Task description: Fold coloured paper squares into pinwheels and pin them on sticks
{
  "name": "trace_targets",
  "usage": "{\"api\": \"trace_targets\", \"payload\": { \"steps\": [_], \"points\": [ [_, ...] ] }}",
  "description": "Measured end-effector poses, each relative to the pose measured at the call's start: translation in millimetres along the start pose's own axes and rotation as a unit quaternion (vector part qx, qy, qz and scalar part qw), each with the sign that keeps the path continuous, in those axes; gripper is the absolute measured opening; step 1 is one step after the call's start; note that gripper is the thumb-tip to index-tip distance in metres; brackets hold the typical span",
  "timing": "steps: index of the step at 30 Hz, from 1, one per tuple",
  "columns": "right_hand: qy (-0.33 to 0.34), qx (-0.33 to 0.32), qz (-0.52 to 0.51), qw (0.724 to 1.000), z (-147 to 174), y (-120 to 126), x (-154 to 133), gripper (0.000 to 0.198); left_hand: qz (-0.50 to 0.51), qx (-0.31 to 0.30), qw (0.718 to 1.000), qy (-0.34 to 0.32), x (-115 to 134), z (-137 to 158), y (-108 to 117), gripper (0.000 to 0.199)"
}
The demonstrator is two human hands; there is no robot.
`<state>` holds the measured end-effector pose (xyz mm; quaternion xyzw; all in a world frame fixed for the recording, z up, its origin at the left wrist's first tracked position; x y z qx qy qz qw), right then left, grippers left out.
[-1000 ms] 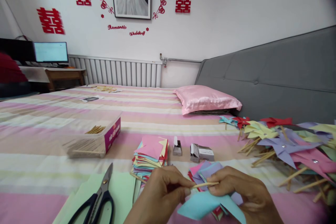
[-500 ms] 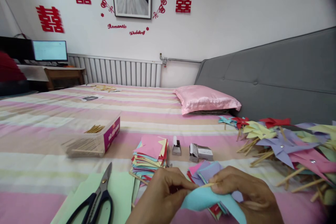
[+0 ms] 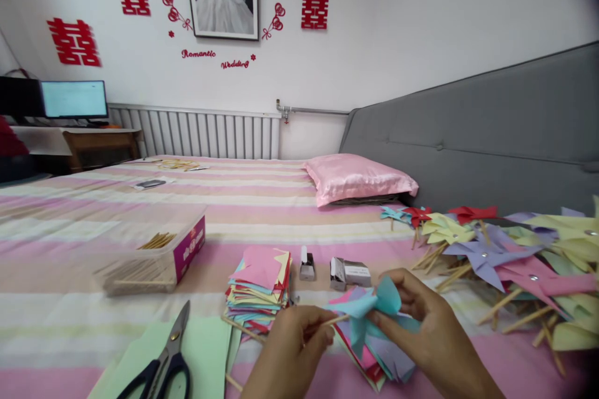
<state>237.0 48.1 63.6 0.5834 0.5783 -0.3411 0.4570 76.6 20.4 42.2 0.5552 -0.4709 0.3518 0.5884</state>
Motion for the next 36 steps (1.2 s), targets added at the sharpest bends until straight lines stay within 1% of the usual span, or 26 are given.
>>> {"api": "trace_targets", "payload": {
  "steps": [2, 4, 7, 9, 10, 11, 13, 15, 17, 21, 26, 30, 33, 36],
  "points": [
    [-0.04, 0.008, -0.033, 0.999, -3.3, 4.3, 4.4, 0.022, -0.03, -0.011, 0.999, 0.001, 0.9, -2.2, -4.5, 0.029],
    [-0.055, 0.038, -0.053, 0.996, -6.1, 11.4, 7.5, 0.029, -0.019, -0.027, 0.999, 0.009, 0.7, -4.2, -9.5, 0.033],
    [-0.047, 0.105, -0.09, 0.989, -9.8, 24.1, 11.3, 0.041, 0.056, -0.009, 0.998, 0.032, -6.1, -8.6, -13.0, 0.028],
    [-0.057, 0.14, -0.129, 0.98, -11.6, 29.3, 16.0, 0.044, 0.114, 0.01, 0.993, 0.041, -12.7, -12.1, -14.1, 0.028],
    [-0.067, 0.147, -0.145, 0.976, -12.3, 29.7, 18.8, 0.044, 0.137, 0.016, 0.99, 0.04, -15.5, -13.8, -14.8, 0.029],
    [-0.078, 0.145, -0.153, 0.974, -12.7, 28.3, 21.0, 0.042, 0.155, 0.017, 0.987, 0.038, -17.5, -15.4, -16.0, 0.032],
    [-0.088, 0.122, -0.153, 0.977, -13.0, 21.6, 22.5, 0.037, 0.179, -0.002, 0.983, 0.033, -19.5, -17.8, -20.5, 0.037],
    [-0.081, 0.094, -0.156, 0.98, -12.1, 12.8, 19.7, 0.032, 0.186, -0.027, 0.981, 0.036, -20.1, -19.3, -26.3, 0.041],
    [-0.084, 0.081, -0.168, 0.979, -10.3, 6.4, 16.0, 0.027, 0.185, -0.037, 0.981, 0.043, -20.6, -20.4, -31.1, 0.044],
    [-0.112, 0.072, -0.173, 0.976, -7.8, 6.0, 13.5, 0.026, 0.193, -0.032, 0.98, 0.045, -22.3, -23.3, -36.4, 0.049],
    [-0.104, 0.056, -0.179, 0.977, -7.9, 12.4, 14.6, 0.025, 0.213, -0.024, 0.976, 0.043, -23.3, -24.6, -37.4, 0.05],
    [-0.094, 0.029, -0.181, 0.979, -7.9, 11.0, 12.4, 0.026, 0.233, -0.01, 0.972, 0.039, -23.2, -24.1, -34.0, 0.049],
    [-0.099, 0.035, -0.163, 0.981, -8.5, 10.0, 14.3, 0.022, 0.252, 0.007, 0.967, 0.032, -22.9, -24.2, -29.9, 0.046],
    [-0.087, 0.05, -0.142, 0.985, -9.5, 9.2, 17.9, 0.022, 0.267, 0.014, 0.963, 0.03, -22.2, -24.4, -28.0, 0.043]
  ]
}}
Point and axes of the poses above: each hand's wrist, its own z-axis away from the middle knuckle, its own y-axis out of the back of the hand, x = y × z, the point moved 4 cm from there along -z, towards the middle knuckle, and after that the axes turned 2 degrees about y, right-handed, at the moved point
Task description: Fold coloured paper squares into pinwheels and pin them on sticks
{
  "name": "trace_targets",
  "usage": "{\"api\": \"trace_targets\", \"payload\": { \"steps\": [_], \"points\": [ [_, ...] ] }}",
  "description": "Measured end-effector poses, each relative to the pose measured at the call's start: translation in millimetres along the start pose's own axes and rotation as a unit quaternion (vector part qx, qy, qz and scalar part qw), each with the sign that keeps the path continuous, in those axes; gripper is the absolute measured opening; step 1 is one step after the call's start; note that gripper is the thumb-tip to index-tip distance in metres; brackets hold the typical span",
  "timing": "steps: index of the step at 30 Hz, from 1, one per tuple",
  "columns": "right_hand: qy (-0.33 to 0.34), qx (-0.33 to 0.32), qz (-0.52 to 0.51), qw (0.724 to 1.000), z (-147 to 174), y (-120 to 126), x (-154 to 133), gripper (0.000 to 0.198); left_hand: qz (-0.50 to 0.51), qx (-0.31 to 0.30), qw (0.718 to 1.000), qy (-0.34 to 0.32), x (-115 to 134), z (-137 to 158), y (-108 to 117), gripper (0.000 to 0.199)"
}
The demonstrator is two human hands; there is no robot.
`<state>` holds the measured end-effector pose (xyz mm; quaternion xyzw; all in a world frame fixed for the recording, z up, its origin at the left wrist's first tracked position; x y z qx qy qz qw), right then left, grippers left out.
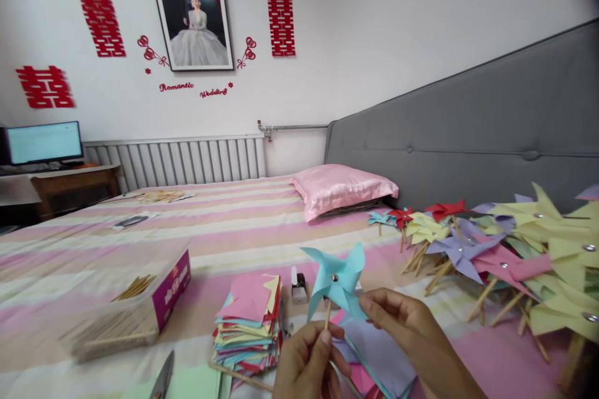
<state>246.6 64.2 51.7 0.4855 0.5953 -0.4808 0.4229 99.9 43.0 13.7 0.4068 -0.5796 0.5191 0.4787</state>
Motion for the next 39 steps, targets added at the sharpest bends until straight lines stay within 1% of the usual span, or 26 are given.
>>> {"api": "trace_targets", "payload": {
  "steps": [4, 11, 15, 17, 20, 23, 25, 27, 29, 33, 39],
  "points": [
    [0.012, 0.003, 0.002, 1.0, -1.1, -1.1, 4.9, 0.026, 0.006, 0.006, 1.0, -0.009, 0.6, 0.1, -0.1, 0.043],
    [0.017, -0.018, 0.0, 1.0, 1.4, -7.7, 7.1, 0.023, -0.002, -0.001, 1.0, -0.002, -2.2, 0.1, -2.3, 0.045],
    [0.013, -0.066, 0.022, 0.997, 2.8, -14.5, 7.2, 0.024, -0.028, -0.028, 0.999, -0.002, -1.6, 0.4, -5.7, 0.044],
    [0.008, -0.073, 0.026, 0.997, 2.5, -15.3, 8.5, 0.025, -0.039, -0.036, 0.999, -0.001, 0.6, 1.2, -5.9, 0.042],
    [0.019, -0.035, 0.015, 0.999, 1.1, -10.3, 7.1, 0.029, -0.05, -0.019, 0.999, 0.0, 5.3, 2.6, -2.1, 0.039],
    [0.051, 0.031, -0.013, 0.998, 0.0, -0.7, -1.3, 0.038, -0.057, 0.005, 0.998, 0.001, 7.7, 3.0, 3.1, 0.039],
    [0.069, 0.078, -0.041, 0.994, 0.3, 6.5, -7.5, 0.043, -0.06, 0.008, 0.998, 0.006, 6.7, 2.7, 5.0, 0.039],
    [0.079, 0.114, -0.049, 0.989, 0.7, 12.6, -11.5, 0.042, -0.061, 0.008, 0.998, 0.011, 4.5, 2.3, 5.7, 0.04],
    [0.085, 0.136, -0.041, 0.986, 0.7, 17.1, -12.4, 0.038, -0.063, 0.004, 0.998, 0.011, 2.6, 2.0, 5.3, 0.04],
    [0.07, 0.142, -0.01, 0.987, -1.7, 21.3, -7.1, 0.027, -0.063, -0.01, 0.998, 0.013, 1.8, 2.1, 3.3, 0.04],
    [0.043, 0.103, -0.001, 0.994, -1.7, 18.2, -4.3, 0.024, -0.041, -0.002, 0.999, 0.006, 3.5, 2.1, 3.9, 0.041]
  ]
}}
Point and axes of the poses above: each hand's wrist, its own z-axis away from the middle knuckle, its own y-axis out of the back of the hand, x = y × z, the point moved 4 cm from there along -z, towards the middle knuckle, and after that the axes turned 2 degrees about y, right-handed, at the moved point
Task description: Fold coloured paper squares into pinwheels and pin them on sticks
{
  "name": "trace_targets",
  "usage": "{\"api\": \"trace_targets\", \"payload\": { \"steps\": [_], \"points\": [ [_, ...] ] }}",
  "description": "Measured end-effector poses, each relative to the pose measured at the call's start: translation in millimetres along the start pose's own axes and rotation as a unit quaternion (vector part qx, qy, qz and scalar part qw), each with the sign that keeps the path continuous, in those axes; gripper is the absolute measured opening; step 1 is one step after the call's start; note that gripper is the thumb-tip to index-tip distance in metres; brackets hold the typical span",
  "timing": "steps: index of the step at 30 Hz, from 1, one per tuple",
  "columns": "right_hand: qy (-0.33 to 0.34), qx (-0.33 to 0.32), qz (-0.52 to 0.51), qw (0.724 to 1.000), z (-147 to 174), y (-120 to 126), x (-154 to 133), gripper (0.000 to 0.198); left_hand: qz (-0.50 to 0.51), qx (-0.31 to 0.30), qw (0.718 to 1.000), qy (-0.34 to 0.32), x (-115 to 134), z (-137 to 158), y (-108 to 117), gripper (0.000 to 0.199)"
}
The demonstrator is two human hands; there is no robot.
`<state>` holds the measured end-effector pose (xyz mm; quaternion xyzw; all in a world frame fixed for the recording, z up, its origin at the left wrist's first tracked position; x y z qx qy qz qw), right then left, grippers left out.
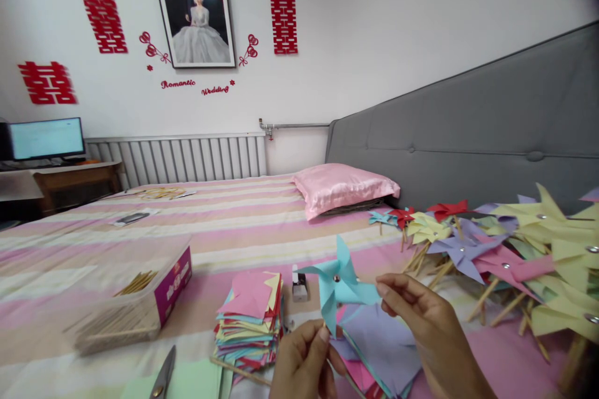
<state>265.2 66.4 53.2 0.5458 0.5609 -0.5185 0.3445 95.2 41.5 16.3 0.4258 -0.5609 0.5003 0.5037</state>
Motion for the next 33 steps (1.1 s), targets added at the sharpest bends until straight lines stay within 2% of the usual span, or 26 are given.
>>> {"api": "trace_targets", "payload": {
  "steps": [6, 12, 14, 20, 24, 28, 33],
  "points": [
    [-0.003, -0.099, 0.004, 0.995, 6.5, -17.7, 4.6, 0.018, 0.04, 0.024, 0.999, -0.008, -2.2, -1.8, 3.0, 0.04],
    [-0.018, -0.171, 0.005, 0.985, 10.3, -28.6, 16.3, 0.023, 0.042, 0.019, 0.999, -0.01, -2.8, -2.4, 3.1, 0.04],
    [-0.006, -0.164, 0.014, 0.986, 9.0, -26.8, 13.7, 0.025, 0.036, 0.023, 0.999, -0.008, -3.2, -2.4, 3.4, 0.042],
    [0.063, -0.053, 0.054, 0.995, 2.3, -8.1, -5.0, 0.048, 0.007, 0.028, 1.0, 0.004, -2.8, -0.6, 2.5, 0.046],
    [0.094, -0.046, 0.12, 0.987, 0.8, -3.0, -4.4, 0.036, -0.011, 0.01, 1.0, 0.013, -3.5, 0.6, -0.8, 0.048],
    [0.082, -0.044, 0.142, 0.985, 0.0, -3.1, 0.6, 0.031, -0.01, 0.01, 1.0, 0.008, -3.0, 0.6, -1.0, 0.047],
    [0.073, -0.066, 0.145, 0.984, 1.2, -6.3, 1.6, 0.03, -0.01, 0.003, 1.0, 0.006, 1.6, 0.5, 0.6, 0.037]
  ]
}}
Point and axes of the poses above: each hand's wrist, its own z-axis away from the middle knuckle, its own y-axis out of the back of the hand, x = y × z, the point moved 4 cm from there along -z, towards the middle knuckle, and after that the axes turned 2 degrees about y, right-handed, at the moved point
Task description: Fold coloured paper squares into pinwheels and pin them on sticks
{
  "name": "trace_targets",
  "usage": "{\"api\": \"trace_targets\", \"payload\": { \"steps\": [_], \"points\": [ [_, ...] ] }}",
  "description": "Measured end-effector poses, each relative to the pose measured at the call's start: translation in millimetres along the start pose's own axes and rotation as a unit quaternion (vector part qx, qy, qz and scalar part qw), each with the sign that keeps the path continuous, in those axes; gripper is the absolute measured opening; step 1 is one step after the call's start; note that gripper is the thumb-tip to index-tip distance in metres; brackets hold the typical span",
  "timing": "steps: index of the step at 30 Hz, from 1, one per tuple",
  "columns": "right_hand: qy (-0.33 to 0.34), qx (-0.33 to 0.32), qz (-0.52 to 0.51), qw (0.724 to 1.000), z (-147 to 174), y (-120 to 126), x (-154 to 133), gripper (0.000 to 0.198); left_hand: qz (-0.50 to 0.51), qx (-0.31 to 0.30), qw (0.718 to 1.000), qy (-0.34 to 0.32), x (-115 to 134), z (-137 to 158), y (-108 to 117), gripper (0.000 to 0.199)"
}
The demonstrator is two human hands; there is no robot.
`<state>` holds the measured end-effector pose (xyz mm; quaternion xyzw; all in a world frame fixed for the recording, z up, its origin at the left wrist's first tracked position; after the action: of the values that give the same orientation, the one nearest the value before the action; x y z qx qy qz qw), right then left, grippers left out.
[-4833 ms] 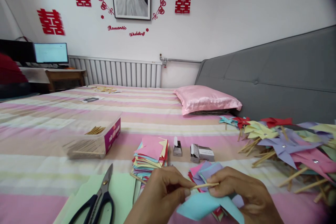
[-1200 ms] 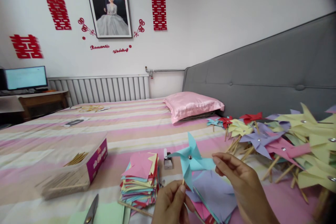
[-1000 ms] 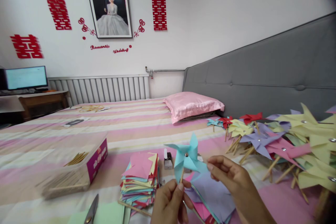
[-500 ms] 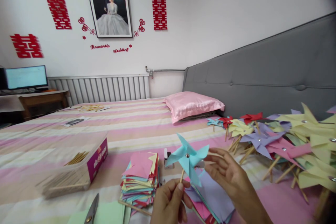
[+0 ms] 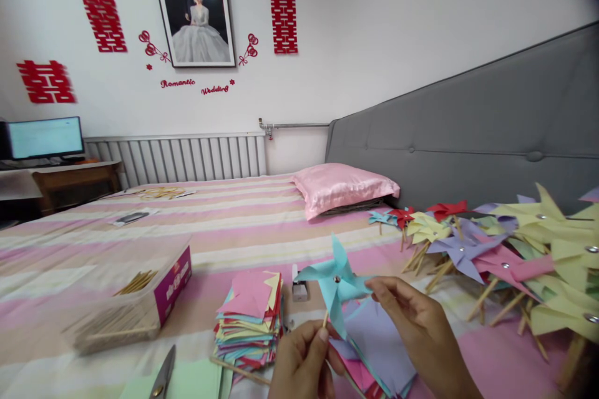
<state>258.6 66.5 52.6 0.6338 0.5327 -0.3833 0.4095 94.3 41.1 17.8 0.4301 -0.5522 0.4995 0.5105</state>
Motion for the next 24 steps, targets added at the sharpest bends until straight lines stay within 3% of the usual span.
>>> {"api": "trace_targets", "payload": {
  "steps": [10, 24],
  "points": [
    [-0.007, -0.083, 0.007, 0.996, 3.8, -14.6, -3.4, 0.032, 0.036, 0.024, 0.999, -0.002, -1.7, -1.0, 3.3, 0.038],
    [-0.004, -0.038, -0.028, 0.999, 1.4, -7.2, -2.6, 0.03, 0.009, -0.008, 1.0, 0.002, 1.6, 1.5, 3.2, 0.042]
  ]
}}
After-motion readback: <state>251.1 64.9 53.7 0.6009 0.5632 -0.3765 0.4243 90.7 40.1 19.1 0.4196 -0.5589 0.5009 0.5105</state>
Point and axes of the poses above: each hand's wrist, its own z-axis away from the middle knuckle, its own y-axis out of the back of the hand, x = y × z, the point moved 4 cm from there along -z, towards the middle knuckle, and after that the axes turned 2 degrees about y, right-handed, at the moved point
